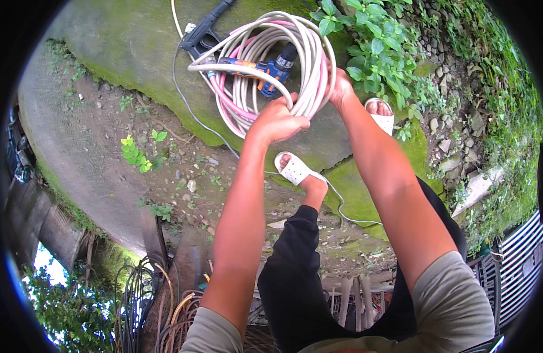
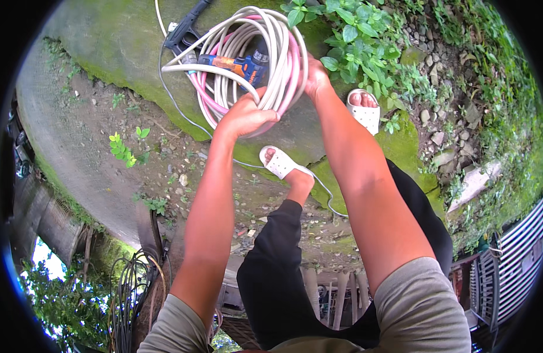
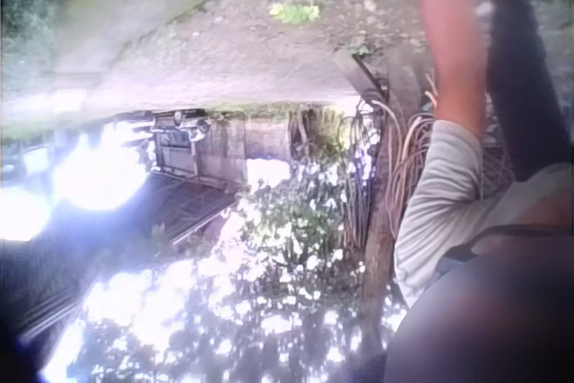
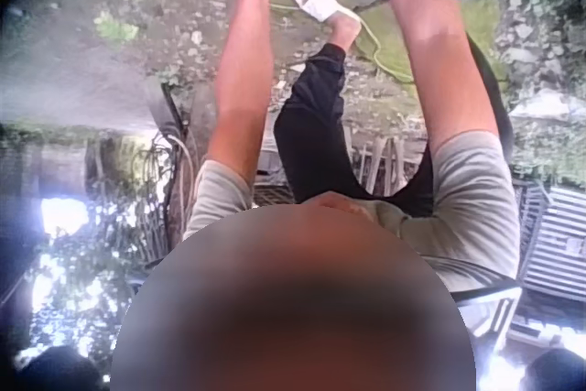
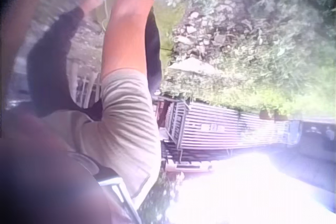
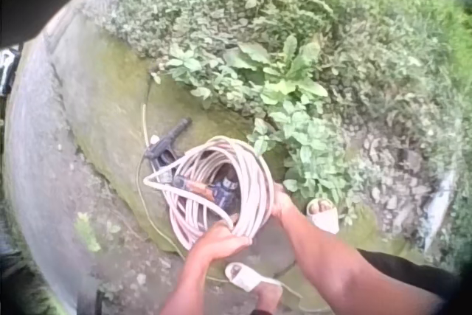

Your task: The person walks along a garden path, picks up a coiled extension cord, and begins uncoiling it. They then sit on the ground and continue to untangle and straighten the cord while handling a power tool and other items nearby.

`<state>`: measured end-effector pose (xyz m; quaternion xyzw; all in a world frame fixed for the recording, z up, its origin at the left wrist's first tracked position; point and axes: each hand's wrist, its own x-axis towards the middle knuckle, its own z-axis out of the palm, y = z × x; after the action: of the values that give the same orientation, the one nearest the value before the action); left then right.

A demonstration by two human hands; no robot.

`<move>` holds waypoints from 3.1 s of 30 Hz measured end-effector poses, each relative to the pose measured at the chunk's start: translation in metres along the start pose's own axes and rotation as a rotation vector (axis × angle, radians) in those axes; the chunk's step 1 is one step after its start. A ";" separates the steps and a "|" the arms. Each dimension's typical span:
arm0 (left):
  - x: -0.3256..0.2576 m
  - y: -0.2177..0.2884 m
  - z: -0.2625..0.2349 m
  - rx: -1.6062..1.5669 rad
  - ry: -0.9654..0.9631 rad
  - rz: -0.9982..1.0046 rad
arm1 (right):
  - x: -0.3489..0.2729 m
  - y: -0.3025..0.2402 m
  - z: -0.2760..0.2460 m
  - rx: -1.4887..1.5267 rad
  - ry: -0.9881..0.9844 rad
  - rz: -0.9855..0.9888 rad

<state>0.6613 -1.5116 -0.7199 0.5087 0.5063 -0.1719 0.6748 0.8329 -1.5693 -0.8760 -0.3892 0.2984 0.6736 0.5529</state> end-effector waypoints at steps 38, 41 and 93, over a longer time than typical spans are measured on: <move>-0.581 0.391 0.152 -0.294 -0.403 0.474 | -1.011 -0.124 0.067 -1.779 0.670 -0.452; -0.609 0.405 0.174 -0.295 -0.448 0.520 | -1.102 -0.033 -0.005 -1.619 0.816 -0.344; -0.806 0.564 1.846 0.394 -1.138 0.487 | -1.329 0.188 -0.915 0.812 1.209 -0.042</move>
<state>1.6761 -3.0893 0.2047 0.5527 -0.1014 -0.3462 0.7513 0.9414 -3.0520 -0.2206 -0.4630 0.7708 0.1662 0.4048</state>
